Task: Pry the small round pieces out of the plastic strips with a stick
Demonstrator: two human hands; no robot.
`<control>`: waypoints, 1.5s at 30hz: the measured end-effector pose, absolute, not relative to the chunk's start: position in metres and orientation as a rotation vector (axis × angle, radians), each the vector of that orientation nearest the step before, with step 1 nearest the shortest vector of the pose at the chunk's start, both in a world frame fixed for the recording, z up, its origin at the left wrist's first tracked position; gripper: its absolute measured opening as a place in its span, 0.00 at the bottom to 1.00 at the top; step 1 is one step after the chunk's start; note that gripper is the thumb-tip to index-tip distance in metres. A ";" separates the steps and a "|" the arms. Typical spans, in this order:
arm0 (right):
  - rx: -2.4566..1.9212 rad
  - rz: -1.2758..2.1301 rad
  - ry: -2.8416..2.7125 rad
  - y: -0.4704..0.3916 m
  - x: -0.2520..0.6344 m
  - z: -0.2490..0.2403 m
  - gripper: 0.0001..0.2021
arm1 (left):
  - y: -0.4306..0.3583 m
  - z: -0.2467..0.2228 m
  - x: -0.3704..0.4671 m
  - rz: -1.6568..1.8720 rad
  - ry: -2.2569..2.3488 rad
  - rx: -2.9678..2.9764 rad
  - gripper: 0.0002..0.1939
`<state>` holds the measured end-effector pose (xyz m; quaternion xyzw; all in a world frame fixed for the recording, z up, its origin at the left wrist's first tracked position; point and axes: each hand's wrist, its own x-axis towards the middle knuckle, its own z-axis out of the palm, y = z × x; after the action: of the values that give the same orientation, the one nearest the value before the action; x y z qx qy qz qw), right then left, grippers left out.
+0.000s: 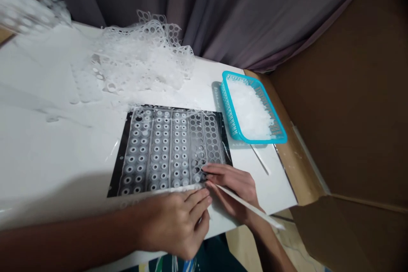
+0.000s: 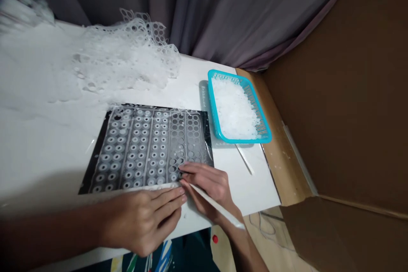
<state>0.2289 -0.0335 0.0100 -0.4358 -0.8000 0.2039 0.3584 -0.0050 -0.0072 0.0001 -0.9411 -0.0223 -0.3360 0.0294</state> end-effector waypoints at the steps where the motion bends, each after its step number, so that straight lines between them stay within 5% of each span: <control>1: -1.129 0.574 -2.033 -0.034 0.230 0.011 0.10 | -0.007 0.000 -0.005 -1.040 -0.077 -2.907 0.10; 45: -1.042 0.614 -2.219 -0.030 0.251 0.006 0.10 | -0.012 -0.004 -0.002 -1.084 -0.113 -2.897 0.12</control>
<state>0.2506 -0.0295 0.0059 -0.3929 -0.8369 0.2314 0.3026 -0.0024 -0.0117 -0.0042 -0.9358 -0.0364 -0.3500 0.0231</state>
